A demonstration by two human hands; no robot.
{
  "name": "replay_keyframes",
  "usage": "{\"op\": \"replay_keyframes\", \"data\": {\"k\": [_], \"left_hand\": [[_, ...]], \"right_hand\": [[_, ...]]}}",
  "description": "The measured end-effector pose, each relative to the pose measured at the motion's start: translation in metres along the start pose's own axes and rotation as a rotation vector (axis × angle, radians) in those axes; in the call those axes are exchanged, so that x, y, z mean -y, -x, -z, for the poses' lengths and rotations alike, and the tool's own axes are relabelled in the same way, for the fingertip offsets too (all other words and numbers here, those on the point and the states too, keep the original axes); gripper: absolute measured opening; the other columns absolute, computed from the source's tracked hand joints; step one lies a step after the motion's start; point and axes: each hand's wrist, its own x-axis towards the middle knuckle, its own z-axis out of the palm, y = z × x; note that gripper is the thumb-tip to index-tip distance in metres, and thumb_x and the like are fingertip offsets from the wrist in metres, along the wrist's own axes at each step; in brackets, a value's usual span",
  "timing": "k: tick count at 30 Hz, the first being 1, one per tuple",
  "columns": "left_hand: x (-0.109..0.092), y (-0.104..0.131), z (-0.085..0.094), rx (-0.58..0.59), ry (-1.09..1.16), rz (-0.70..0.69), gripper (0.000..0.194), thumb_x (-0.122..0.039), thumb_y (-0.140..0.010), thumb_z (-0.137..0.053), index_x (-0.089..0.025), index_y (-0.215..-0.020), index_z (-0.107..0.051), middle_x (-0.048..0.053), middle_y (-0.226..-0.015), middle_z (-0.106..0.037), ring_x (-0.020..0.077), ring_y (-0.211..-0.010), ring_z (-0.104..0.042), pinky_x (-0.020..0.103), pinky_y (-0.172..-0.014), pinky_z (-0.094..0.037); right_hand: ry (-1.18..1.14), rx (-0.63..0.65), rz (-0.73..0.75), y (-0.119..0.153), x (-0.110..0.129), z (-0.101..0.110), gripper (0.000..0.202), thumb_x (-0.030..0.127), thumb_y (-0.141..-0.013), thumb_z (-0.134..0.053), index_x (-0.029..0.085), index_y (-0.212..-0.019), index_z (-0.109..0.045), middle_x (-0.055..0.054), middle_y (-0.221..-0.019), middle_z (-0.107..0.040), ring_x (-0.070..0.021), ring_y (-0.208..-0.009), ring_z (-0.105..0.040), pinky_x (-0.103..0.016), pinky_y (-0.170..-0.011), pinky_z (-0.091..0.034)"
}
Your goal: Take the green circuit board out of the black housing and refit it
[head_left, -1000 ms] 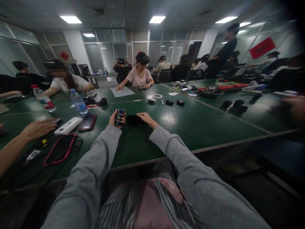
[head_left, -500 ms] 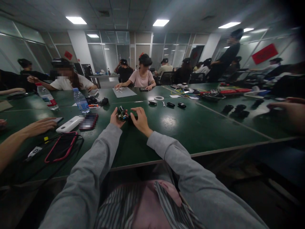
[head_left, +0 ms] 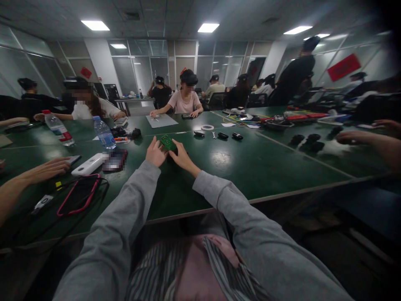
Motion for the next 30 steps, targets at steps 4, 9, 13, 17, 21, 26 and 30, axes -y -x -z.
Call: {"op": "replay_keyframes", "data": {"k": [4, 9, 13, 17, 21, 26, 30], "left_hand": [[-0.002, 0.009, -0.006, 0.107, 0.061, 0.012, 0.042, -0.053, -0.084, -0.044, -0.017, -0.1, -0.059, 0.008, -0.095, -0.063, 0.0206, -0.088, -0.062, 0.034, -0.081, -0.049], [-0.006, 0.02, -0.017, 0.146, 0.067, 0.01, 0.049, -0.053, -0.085, -0.041, -0.018, -0.116, -0.056, 0.011, -0.113, -0.059, 0.0247, -0.103, -0.058, 0.039, -0.088, -0.047], [-0.006, 0.017, -0.012, 0.17, 0.057, 0.02, 0.047, -0.049, -0.085, -0.043, -0.022, -0.122, -0.053, 0.01, -0.116, -0.058, 0.025, -0.105, -0.058, 0.042, -0.091, -0.045], [-0.001, 0.006, 0.006, 0.137, 0.031, 0.037, 0.04, -0.043, -0.084, -0.048, -0.024, -0.119, -0.054, 0.007, -0.115, -0.06, 0.0234, -0.102, -0.06, 0.041, -0.091, -0.045], [0.003, -0.006, 0.028, -0.018, 0.003, 0.032, 0.035, -0.038, -0.083, -0.052, -0.025, -0.116, -0.056, 0.005, -0.11, -0.063, 0.0186, -0.096, -0.062, 0.035, -0.085, -0.048], [0.002, -0.016, 0.055, -0.194, -0.015, -0.02, 0.038, -0.037, -0.08, -0.056, -0.027, -0.117, -0.055, 0.002, -0.107, -0.065, 0.0123, -0.085, -0.064, 0.025, -0.073, -0.049], [0.005, -0.019, 0.064, -0.211, -0.068, 0.002, 0.039, -0.037, -0.078, -0.057, -0.028, -0.116, -0.057, 0.002, -0.106, -0.065, 0.0116, -0.083, -0.063, 0.022, -0.069, -0.048]], "right_hand": [[-0.183, -0.04, -0.126, -0.008, -0.009, 0.004, 0.065, 0.036, -0.077, -0.061, 0.014, -0.132, -0.035, -0.013, -0.129, -0.045, -0.0224, -0.121, -0.043, -0.041, -0.107, -0.032], [-0.289, -0.107, -0.235, -0.011, -0.018, 0.013, 0.075, 0.048, -0.068, -0.069, 0.018, -0.129, -0.036, -0.01, -0.123, -0.052, -0.0228, -0.113, -0.05, -0.041, -0.1, -0.039], [-0.314, -0.103, -0.28, -0.013, -0.02, 0.019, 0.07, 0.049, -0.066, -0.07, 0.021, -0.124, -0.042, -0.006, -0.113, -0.058, -0.0206, -0.105, -0.054, -0.04, -0.094, -0.044], [-0.232, -0.129, -0.234, -0.016, -0.016, 0.02, 0.062, 0.047, -0.067, -0.07, 0.018, -0.117, -0.049, -0.006, -0.108, -0.061, -0.0195, -0.097, -0.058, -0.036, -0.089, -0.047], [-0.098, -0.148, -0.141, -0.018, -0.011, 0.024, 0.058, 0.039, -0.069, -0.07, 0.018, -0.12, -0.051, -0.006, -0.113, -0.061, -0.0202, -0.102, -0.058, -0.035, -0.093, -0.045], [0.027, -0.027, -0.009, -0.016, -0.009, 0.03, 0.061, 0.03, -0.071, -0.068, 0.016, -0.127, -0.049, -0.007, -0.123, -0.058, -0.0207, -0.112, -0.055, -0.034, -0.099, -0.041], [0.088, 0.133, 0.026, -0.012, -0.016, 0.035, 0.067, 0.029, -0.07, -0.07, 0.017, -0.132, -0.046, -0.009, -0.129, -0.054, -0.0215, -0.117, -0.053, -0.035, -0.103, -0.038]]}}
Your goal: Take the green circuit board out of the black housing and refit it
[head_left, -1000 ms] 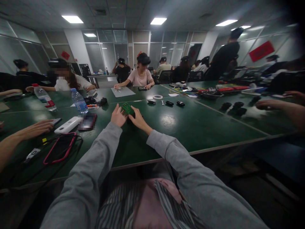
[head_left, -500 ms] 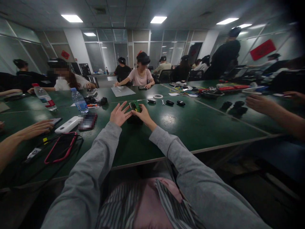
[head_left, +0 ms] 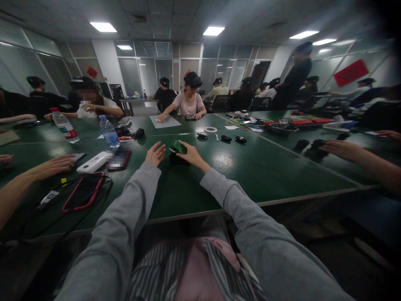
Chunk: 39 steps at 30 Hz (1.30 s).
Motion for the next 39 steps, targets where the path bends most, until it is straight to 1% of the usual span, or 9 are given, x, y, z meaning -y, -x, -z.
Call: {"op": "replay_keyframes", "data": {"k": [4, 8, 12, 17, 21, 24, 29, 33, 39], "left_hand": [[0.003, 0.002, -0.001, 0.029, -0.044, 0.046, 0.036, -0.037, -0.078, -0.058, -0.028, -0.112, -0.059, 0.002, -0.106, -0.066, 0.012, -0.085, -0.063, 0.023, -0.069, -0.047], [0.004, 0.003, 0.0, 0.027, -0.063, 0.08, 0.033, -0.036, -0.077, -0.06, -0.028, -0.109, -0.061, 0.002, -0.106, -0.066, 0.0124, -0.085, -0.063, 0.023, -0.068, -0.047], [0.006, 0.002, 0.005, -0.009, -0.08, 0.095, 0.032, -0.036, -0.077, -0.061, -0.027, -0.108, -0.061, 0.003, -0.104, -0.066, 0.0127, -0.083, -0.063, 0.023, -0.067, -0.047], [0.008, 0.0, 0.008, -0.019, -0.089, 0.094, 0.032, -0.036, -0.077, -0.06, -0.027, -0.108, -0.061, 0.003, -0.104, -0.066, 0.0125, -0.083, -0.063, 0.023, -0.068, -0.046], [0.009, 0.0, 0.007, -0.016, -0.096, 0.1, 0.033, -0.036, -0.077, -0.06, -0.027, -0.109, -0.061, 0.003, -0.103, -0.066, 0.0121, -0.082, -0.063, 0.023, -0.068, -0.046], [0.009, 0.001, 0.007, -0.006, -0.093, 0.098, 0.033, -0.035, -0.076, -0.061, -0.027, -0.108, -0.061, 0.003, -0.104, -0.066, 0.012, -0.082, -0.063, 0.023, -0.068, -0.046], [0.009, -0.001, 0.008, -0.01, -0.097, 0.102, 0.032, -0.035, -0.076, -0.061, -0.027, -0.107, -0.062, 0.003, -0.104, -0.066, 0.0122, -0.083, -0.063, 0.023, -0.068, -0.047], [0.01, -0.002, 0.009, 0.004, -0.099, 0.092, 0.033, -0.036, -0.076, -0.062, -0.027, -0.108, -0.062, 0.003, -0.105, -0.066, 0.0122, -0.084, -0.063, 0.023, -0.068, -0.047], [0.01, -0.001, 0.008, -0.016, -0.104, 0.104, 0.039, -0.037, -0.075, -0.063, -0.028, -0.113, -0.059, 0.002, -0.103, -0.066, 0.0118, -0.082, -0.063, 0.023, -0.068, -0.047]], "right_hand": [[-0.004, 0.104, 0.019, 0.007, -0.014, 0.016, 0.069, 0.032, -0.071, -0.07, 0.017, -0.134, -0.045, -0.009, -0.13, -0.053, -0.0221, -0.118, -0.052, -0.038, -0.103, -0.038], [0.096, 0.098, -0.018, 0.019, -0.041, 0.053, 0.07, 0.034, -0.07, -0.071, 0.02, -0.134, -0.045, -0.008, -0.129, -0.055, -0.0246, -0.116, -0.054, -0.042, -0.101, -0.039], [0.313, -0.009, -0.154, 0.039, -0.082, 0.108, 0.068, 0.033, -0.071, -0.07, 0.017, -0.133, -0.048, -0.011, -0.122, -0.059, -0.0261, -0.108, -0.058, -0.042, -0.095, -0.042], [0.624, -0.218, -0.437, 0.075, -0.135, 0.181, 0.054, 0.038, -0.072, -0.067, 0.018, -0.122, -0.059, -0.012, -0.114, -0.063, -0.0253, -0.1, -0.06, -0.038, -0.088, -0.044], [0.754, -0.422, -0.59, 0.102, -0.163, 0.219, 0.049, 0.036, -0.074, -0.064, 0.016, -0.119, -0.061, -0.014, -0.113, -0.062, -0.0253, -0.1, -0.057, -0.037, -0.087, -0.043], [0.795, -0.525, -0.654, 0.113, -0.173, 0.231, 0.047, 0.037, -0.077, -0.06, 0.015, -0.118, -0.061, -0.015, -0.113, -0.061, -0.0262, -0.1, -0.055, -0.039, -0.086, -0.042], [0.836, -0.606, -0.699, 0.119, -0.176, 0.236, 0.046, 0.04, -0.081, -0.053, 0.013, -0.118, -0.061, -0.017, -0.112, -0.059, -0.0263, -0.101, -0.052, -0.039, -0.086, -0.041], [0.832, -0.602, -0.682, 0.121, -0.178, 0.237, 0.045, 0.041, -0.084, -0.049, 0.013, -0.118, -0.06, -0.017, -0.112, -0.057, -0.0255, -0.103, -0.05, -0.039, -0.088, -0.039], [0.841, -0.537, -0.68, 0.123, -0.182, 0.239, 0.045, 0.038, -0.084, -0.046, 0.011, -0.117, -0.06, -0.018, -0.109, -0.056, -0.0255, -0.1, -0.05, -0.04, -0.089, -0.038]]}}
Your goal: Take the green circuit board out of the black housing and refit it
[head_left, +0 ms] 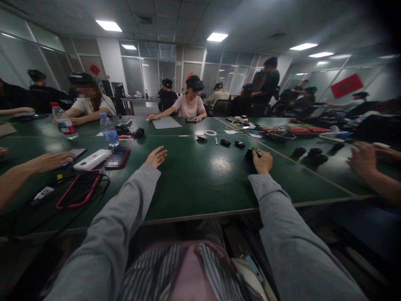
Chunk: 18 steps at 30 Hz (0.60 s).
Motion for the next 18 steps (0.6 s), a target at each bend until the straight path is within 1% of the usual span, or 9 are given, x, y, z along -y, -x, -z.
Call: {"op": "replay_keyframes", "data": {"k": [3, 6, 10, 13, 16, 18], "left_hand": [[0.0, 0.0, 0.0, 0.001, 0.0, 0.001, 0.039, -0.037, -0.075, -0.063, -0.028, -0.113, -0.059, 0.002, -0.104, -0.066, 0.0115, -0.082, -0.063, 0.023, -0.068, -0.047], [-0.001, 0.0, 0.0, 0.003, 0.008, 0.008, 0.036, -0.039, -0.076, -0.062, -0.027, -0.111, -0.059, 0.002, -0.105, -0.065, 0.0118, -0.082, -0.063, 0.024, -0.069, -0.048], [-0.001, 0.0, 0.001, 0.032, 0.05, 0.024, 0.033, -0.042, -0.08, -0.058, -0.025, -0.107, -0.06, 0.004, -0.106, -0.065, 0.0129, -0.083, -0.063, 0.026, -0.071, -0.049], [0.0, -0.001, 0.001, 0.041, 0.094, 0.02, 0.035, -0.045, -0.081, -0.055, -0.023, -0.109, -0.059, 0.006, -0.104, -0.065, 0.014, -0.083, -0.064, 0.028, -0.072, -0.05], [0.002, -0.002, 0.0, 0.035, 0.134, 0.006, 0.037, -0.043, -0.083, -0.053, -0.022, -0.113, -0.057, 0.008, -0.102, -0.065, 0.0145, -0.082, -0.064, 0.028, -0.075, -0.051], [0.004, -0.002, 0.0, 0.033, 0.152, 0.0, 0.037, -0.039, -0.083, -0.053, -0.02, -0.115, -0.056, 0.008, -0.1, -0.066, 0.0146, -0.083, -0.064, 0.028, -0.077, -0.051]], "right_hand": [[0.04, 0.025, -0.013, 0.002, 0.001, 0.001, 0.047, 0.045, -0.083, -0.045, 0.014, -0.115, -0.062, -0.018, -0.109, -0.055, -0.0271, -0.103, -0.047, -0.043, -0.089, -0.037], [0.073, 0.062, -0.084, 0.005, 0.003, 0.003, 0.051, 0.048, -0.078, -0.051, 0.018, -0.118, -0.06, -0.019, -0.112, -0.053, -0.0301, -0.105, -0.046, -0.044, -0.085, -0.039], [0.063, 0.139, -0.147, 0.006, 0.004, 0.006, 0.058, 0.042, -0.072, -0.058, 0.019, -0.125, -0.053, -0.018, -0.11, -0.053, -0.0301, -0.101, -0.05, -0.044, -0.081, -0.042], [0.056, 0.141, -0.176, 0.008, 0.007, 0.006, 0.058, 0.04, -0.071, -0.058, 0.016, -0.124, -0.053, -0.018, -0.108, -0.054, -0.0308, -0.1, -0.052, -0.045, -0.082, -0.043], [0.059, 0.129, -0.183, 0.014, 0.018, 0.004, 0.056, 0.036, -0.072, -0.057, 0.013, -0.124, -0.052, -0.019, -0.111, -0.051, -0.0314, -0.103, -0.051, -0.045, -0.084, -0.042], [0.073, 0.143, -0.166, 0.02, 0.031, 0.002, 0.055, 0.034, -0.074, -0.056, 0.014, -0.124, -0.051, -0.02, -0.113, -0.05, -0.031, -0.105, -0.051, -0.044, -0.085, -0.043]]}}
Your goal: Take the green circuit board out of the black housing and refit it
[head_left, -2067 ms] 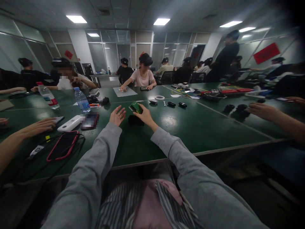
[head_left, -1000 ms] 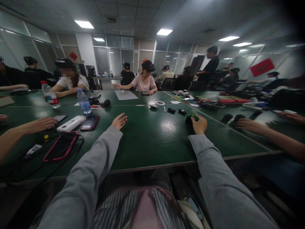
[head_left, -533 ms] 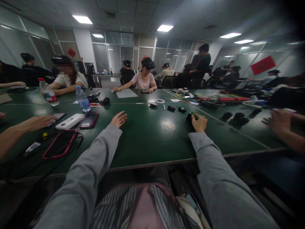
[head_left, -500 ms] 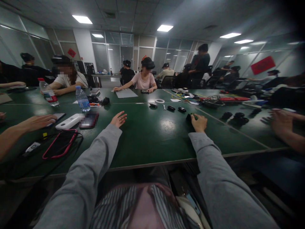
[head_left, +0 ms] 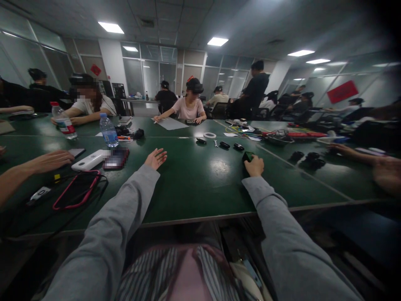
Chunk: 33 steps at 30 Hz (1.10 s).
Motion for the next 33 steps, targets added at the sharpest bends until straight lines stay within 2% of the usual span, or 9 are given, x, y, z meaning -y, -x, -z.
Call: {"op": "replay_keyframes", "data": {"k": [6, 10, 14, 18, 22, 24, 26, 30, 33], "left_hand": [[0.002, -0.003, -0.002, 0.036, 0.024, 0.001, 0.033, -0.031, -0.082, -0.057, -0.018, -0.112, -0.057, 0.009, -0.102, -0.065, 0.0166, -0.089, -0.065, 0.029, -0.082, -0.051], [0.005, -0.006, -0.002, 0.031, -0.012, -0.006, 0.028, -0.027, -0.079, -0.062, -0.02, -0.107, -0.06, 0.009, -0.105, -0.065, 0.0182, -0.096, -0.063, 0.03, -0.086, -0.05], [0.012, -0.007, -0.004, 0.037, -0.101, -0.029, 0.033, -0.024, -0.073, -0.07, -0.024, -0.105, -0.06, 0.008, -0.11, -0.063, 0.0194, -0.097, -0.064, 0.031, -0.084, -0.05], [0.019, -0.004, -0.009, 0.067, -0.183, -0.033, 0.053, -0.024, -0.064, -0.077, -0.031, -0.112, -0.056, 0.004, -0.106, -0.063, 0.0177, -0.083, -0.067, 0.028, -0.072, -0.051], [0.022, -0.007, -0.011, 0.07, -0.166, -0.059, 0.058, -0.028, -0.063, -0.078, -0.029, -0.116, -0.055, 0.003, -0.094, -0.064, 0.0144, -0.069, -0.065, 0.025, -0.061, -0.05], [0.022, -0.01, -0.01, 0.028, -0.135, -0.106, 0.053, -0.031, -0.065, -0.076, -0.024, -0.115, -0.058, 0.003, -0.088, -0.064, 0.0128, -0.066, -0.063, 0.024, -0.059, -0.05], [0.021, -0.012, -0.008, 0.0, -0.12, -0.127, 0.05, -0.035, -0.068, -0.074, -0.022, -0.114, -0.059, 0.003, -0.086, -0.063, 0.0122, -0.065, -0.062, 0.024, -0.059, -0.05], [0.017, -0.009, -0.009, -0.018, -0.142, -0.079, 0.051, -0.037, -0.067, -0.074, -0.024, -0.115, -0.06, 0.005, -0.09, -0.064, 0.0138, -0.069, -0.063, 0.025, -0.061, -0.05], [0.017, -0.005, -0.011, -0.027, -0.184, -0.056, 0.053, -0.035, -0.066, -0.075, -0.024, -0.117, -0.06, 0.008, -0.095, -0.066, 0.0164, -0.074, -0.065, 0.026, -0.061, -0.051]], "right_hand": [[-0.008, 0.132, 0.254, 0.034, 0.058, -0.014, 0.049, 0.033, -0.081, -0.05, 0.015, -0.127, -0.05, -0.017, -0.113, -0.052, -0.0273, -0.103, -0.054, -0.04, -0.088, -0.043], [-0.158, 0.187, 0.597, 0.068, 0.108, -0.024, 0.047, 0.029, -0.083, -0.049, 0.016, -0.128, -0.05, -0.015, -0.117, -0.052, -0.0267, -0.105, -0.053, -0.041, -0.092, -0.044], [-0.388, 0.19, 0.9, 0.114, 0.159, -0.021, 0.048, 0.028, -0.086, -0.048, 0.022, -0.133, -0.044, -0.011, -0.127, -0.046, -0.0257, -0.118, -0.046, -0.044, -0.099, -0.041], [-0.561, 0.269, 1.055, 0.168, 0.202, -0.008, 0.049, 0.029, -0.088, -0.046, 0.028, -0.136, -0.038, -0.008, -0.134, -0.042, -0.0242, -0.126, -0.039, -0.046, -0.103, -0.038], [-0.691, 0.362, 1.134, 0.21, 0.232, -0.004, 0.059, 0.034, -0.088, -0.048, 0.023, -0.141, -0.028, -0.01, -0.135, -0.042, -0.0229, -0.128, -0.038, -0.044, -0.107, -0.034], [-0.757, 0.394, 1.128, 0.219, 0.24, -0.003, 0.069, 0.039, -0.085, -0.053, 0.022, -0.144, -0.022, -0.012, -0.135, -0.042, -0.0232, -0.126, -0.04, -0.043, -0.106, -0.035], [-0.851, 0.378, 1.019, 0.216, 0.244, 0.002, 0.078, 0.044, -0.083, -0.055, 0.023, -0.146, -0.013, -0.013, -0.133, -0.043, -0.0227, -0.12, -0.045, -0.043, -0.103, -0.038], [-1.013, 0.105, 0.603, 0.18, 0.239, 0.023, 0.072, 0.045, -0.09, -0.04, 0.027, -0.147, 0.001, -0.012, -0.131, -0.041, -0.0194, -0.112, -0.05, -0.041, -0.097, -0.041], [-1.077, -0.013, 0.439, 0.154, 0.231, 0.033, 0.073, 0.045, -0.09, -0.04, 0.028, -0.146, 0.004, -0.011, -0.13, -0.042, -0.0176, -0.11, -0.05, -0.039, -0.097, -0.041]]}}
